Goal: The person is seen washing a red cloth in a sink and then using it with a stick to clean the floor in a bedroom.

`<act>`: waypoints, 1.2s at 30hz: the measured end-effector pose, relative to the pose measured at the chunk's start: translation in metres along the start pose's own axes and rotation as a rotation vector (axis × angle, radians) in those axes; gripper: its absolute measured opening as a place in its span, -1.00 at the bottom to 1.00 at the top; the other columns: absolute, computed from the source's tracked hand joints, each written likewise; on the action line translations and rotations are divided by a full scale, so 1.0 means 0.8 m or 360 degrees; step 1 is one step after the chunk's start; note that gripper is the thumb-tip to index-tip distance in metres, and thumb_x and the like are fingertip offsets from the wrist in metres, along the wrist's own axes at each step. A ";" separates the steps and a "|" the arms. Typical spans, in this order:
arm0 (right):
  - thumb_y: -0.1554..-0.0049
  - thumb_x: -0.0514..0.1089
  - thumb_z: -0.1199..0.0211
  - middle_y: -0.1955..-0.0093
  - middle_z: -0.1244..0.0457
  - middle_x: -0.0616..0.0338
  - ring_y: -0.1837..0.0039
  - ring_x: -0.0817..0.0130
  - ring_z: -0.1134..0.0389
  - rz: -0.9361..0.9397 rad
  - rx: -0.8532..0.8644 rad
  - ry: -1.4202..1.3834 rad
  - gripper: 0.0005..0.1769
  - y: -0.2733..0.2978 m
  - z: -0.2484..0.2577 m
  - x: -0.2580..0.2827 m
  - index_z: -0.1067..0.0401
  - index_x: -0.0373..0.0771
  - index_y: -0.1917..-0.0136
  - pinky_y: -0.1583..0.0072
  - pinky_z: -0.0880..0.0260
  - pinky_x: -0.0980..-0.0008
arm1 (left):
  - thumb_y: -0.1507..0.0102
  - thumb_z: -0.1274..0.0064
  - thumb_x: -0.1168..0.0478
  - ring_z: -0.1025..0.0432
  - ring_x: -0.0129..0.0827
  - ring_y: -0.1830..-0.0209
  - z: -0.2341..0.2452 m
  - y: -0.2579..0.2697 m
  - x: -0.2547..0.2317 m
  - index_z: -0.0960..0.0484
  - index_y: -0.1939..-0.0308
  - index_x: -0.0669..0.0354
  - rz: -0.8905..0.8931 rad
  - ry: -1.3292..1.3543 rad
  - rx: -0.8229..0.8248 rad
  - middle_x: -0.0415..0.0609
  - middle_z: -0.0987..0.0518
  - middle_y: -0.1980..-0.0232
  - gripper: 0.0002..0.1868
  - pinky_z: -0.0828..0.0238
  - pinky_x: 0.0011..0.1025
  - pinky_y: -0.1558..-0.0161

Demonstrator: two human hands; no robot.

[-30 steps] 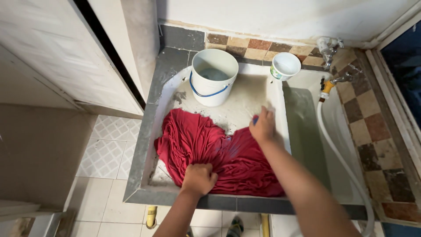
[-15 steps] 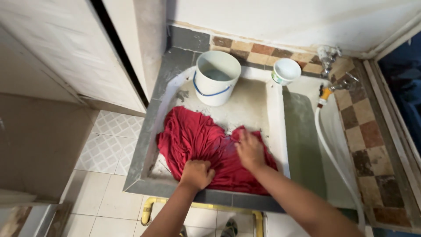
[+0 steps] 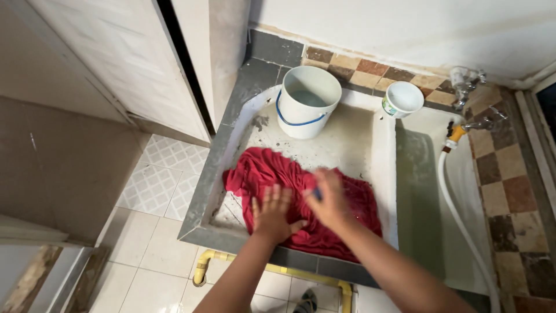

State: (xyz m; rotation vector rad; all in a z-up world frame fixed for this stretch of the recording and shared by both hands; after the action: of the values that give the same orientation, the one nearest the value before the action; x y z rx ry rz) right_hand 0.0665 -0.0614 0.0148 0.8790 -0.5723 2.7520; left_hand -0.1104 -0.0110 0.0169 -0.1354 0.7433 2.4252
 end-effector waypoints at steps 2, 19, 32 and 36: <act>-0.15 0.04 -0.29 -0.52 -0.02 -0.24 -0.48 -0.09 -0.14 0.0079 0.0311 -0.0076 -0.30 0.001 -0.026 0.034 -0.18 -0.22 -0.46 -0.44 -0.22 0.01 | -0.09 0.13 -0.63 0.61 -0.13 -0.69 0.010 0.015 0.009 0.32 -0.63 0.01 0.0190 0.0041 0.0008 -0.01 0.49 -0.71 0.31 0.62 0.07 -0.55; -0.15 0.23 -0.18 -0.35 -0.14 -0.16 -0.34 -0.06 -0.20 -0.0429 0.0255 0.0920 -0.21 -0.087 -0.084 -0.046 -0.15 -0.22 -0.49 -0.32 -0.21 -0.06 | -0.18 0.09 -0.47 0.54 -0.04 -0.70 -0.010 0.017 0.031 0.37 -0.63 0.19 0.0308 -0.0085 0.0051 0.01 0.52 -0.71 0.27 0.47 0.03 -0.57; -0.18 0.10 -0.17 -0.60 0.07 -0.24 -0.61 -0.14 0.04 0.0685 0.0304 0.0577 -0.22 -0.042 -0.196 0.031 -0.09 -0.19 -0.57 -0.46 0.07 -0.24 | -0.05 -0.30 -0.37 0.55 0.14 -0.68 0.013 0.041 0.025 0.33 -0.57 0.46 0.0527 0.0278 -0.0167 0.42 0.48 -0.64 0.47 0.43 -0.14 -0.59; -0.31 0.20 0.01 -0.66 0.16 -0.24 -0.67 -0.09 0.14 0.0733 0.0444 0.0431 -0.25 -0.072 -0.197 0.031 0.01 -0.13 -0.64 -0.57 0.19 -0.13 | -0.07 -0.27 -0.37 0.53 0.12 -0.68 0.007 0.036 0.024 0.35 -0.55 0.54 0.0554 0.0302 -0.0178 0.42 0.48 -0.64 0.48 0.41 -0.13 -0.59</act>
State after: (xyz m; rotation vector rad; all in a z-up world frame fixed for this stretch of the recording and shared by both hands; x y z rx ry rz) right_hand -0.0172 0.0584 -0.0712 0.4441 -0.3824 3.3560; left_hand -0.1421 -0.0180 0.0304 -0.3063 0.7661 2.8163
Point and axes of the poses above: each hand's wrist, its own y-axis away from the middle knuckle, its own z-axis out of the back of the hand, x = y × z, the point moved 1 cm from there along -y, towards the middle knuckle
